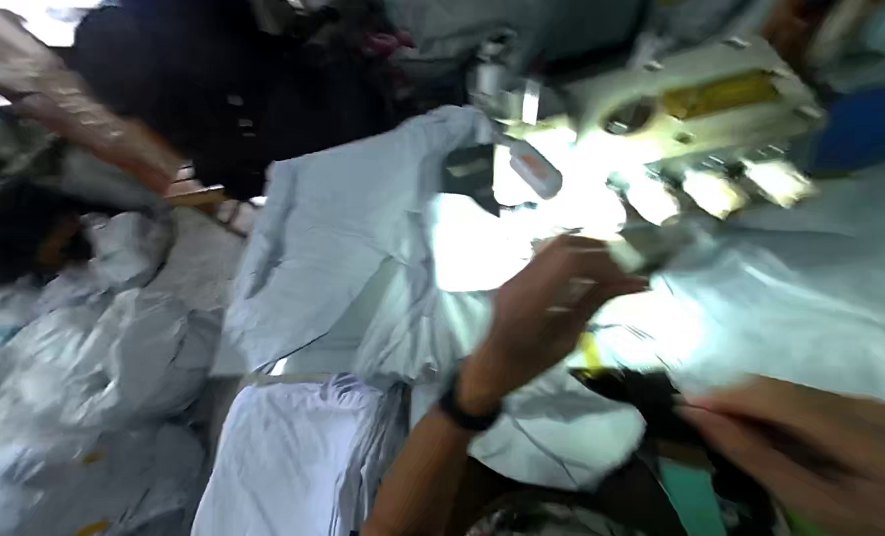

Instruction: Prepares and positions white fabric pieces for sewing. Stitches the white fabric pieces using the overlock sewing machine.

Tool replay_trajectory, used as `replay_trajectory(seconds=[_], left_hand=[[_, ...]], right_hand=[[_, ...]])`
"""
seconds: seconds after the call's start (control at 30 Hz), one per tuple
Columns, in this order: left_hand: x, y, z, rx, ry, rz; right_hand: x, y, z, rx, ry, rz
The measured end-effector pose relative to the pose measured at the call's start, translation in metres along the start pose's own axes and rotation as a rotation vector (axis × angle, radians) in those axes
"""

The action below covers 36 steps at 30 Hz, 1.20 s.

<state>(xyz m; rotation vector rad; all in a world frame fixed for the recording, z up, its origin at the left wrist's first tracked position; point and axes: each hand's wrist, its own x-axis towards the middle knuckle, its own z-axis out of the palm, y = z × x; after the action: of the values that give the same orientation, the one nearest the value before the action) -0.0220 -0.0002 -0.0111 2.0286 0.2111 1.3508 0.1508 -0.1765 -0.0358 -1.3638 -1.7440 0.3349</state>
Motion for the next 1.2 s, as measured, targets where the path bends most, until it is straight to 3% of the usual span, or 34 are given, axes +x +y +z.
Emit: replay_trajectory(seconds=[0.1, 0.2, 0.3, 0.47, 0.57, 0.63, 0.77, 0.93, 1.0, 1.07, 1.13, 1.2], left_hand=[[-0.05, -0.002, -0.04, 0.201, 0.018, -0.11], [-0.071, -0.001, -0.061, 0.189, -0.082, -0.193], [-0.078, -0.005, -0.054, 0.11, -0.122, -0.223], [-0.075, -0.011, -0.027, 0.02, -0.175, -0.2], [-0.075, -0.008, -0.008, 0.05, -0.207, -0.245], [-0.07, -0.006, 0.014, 0.121, -0.245, -0.37], [-0.039, -0.029, 0.069, 0.369, -0.523, -0.727], [-0.003, -0.052, 0.131, 0.731, -0.764, -0.938], [-0.003, -0.057, 0.14, 0.769, -0.781, -0.946], [-0.01, -0.062, 0.14, 0.728, -0.69, -0.897], [-0.023, -0.064, 0.138, 0.649, -0.534, -0.746], [-0.035, -0.066, 0.136, 0.526, -0.368, -0.501]], right_hand=[[-0.002, 0.025, 0.031, 0.019, -0.025, 0.033], [-0.02, 0.034, 0.017, -0.034, -0.084, 0.258], [-0.035, 0.04, 0.0, -0.09, -0.048, 0.454], [-0.034, 0.092, -0.012, -0.207, 0.388, 0.465], [-0.011, 0.12, -0.011, -0.196, 0.456, 0.295], [0.007, 0.128, -0.012, -0.205, 0.478, 0.289], [0.032, 0.148, -0.023, -0.225, 0.557, 0.552], [0.044, 0.179, -0.063, -0.299, 0.543, 0.819], [0.046, 0.189, -0.084, -0.335, 0.458, 0.962], [0.042, 0.202, -0.098, -0.346, 0.277, 1.051], [0.039, 0.212, -0.101, -0.411, 0.11, 1.044], [0.04, 0.203, -0.103, -0.47, 0.081, 1.034]])
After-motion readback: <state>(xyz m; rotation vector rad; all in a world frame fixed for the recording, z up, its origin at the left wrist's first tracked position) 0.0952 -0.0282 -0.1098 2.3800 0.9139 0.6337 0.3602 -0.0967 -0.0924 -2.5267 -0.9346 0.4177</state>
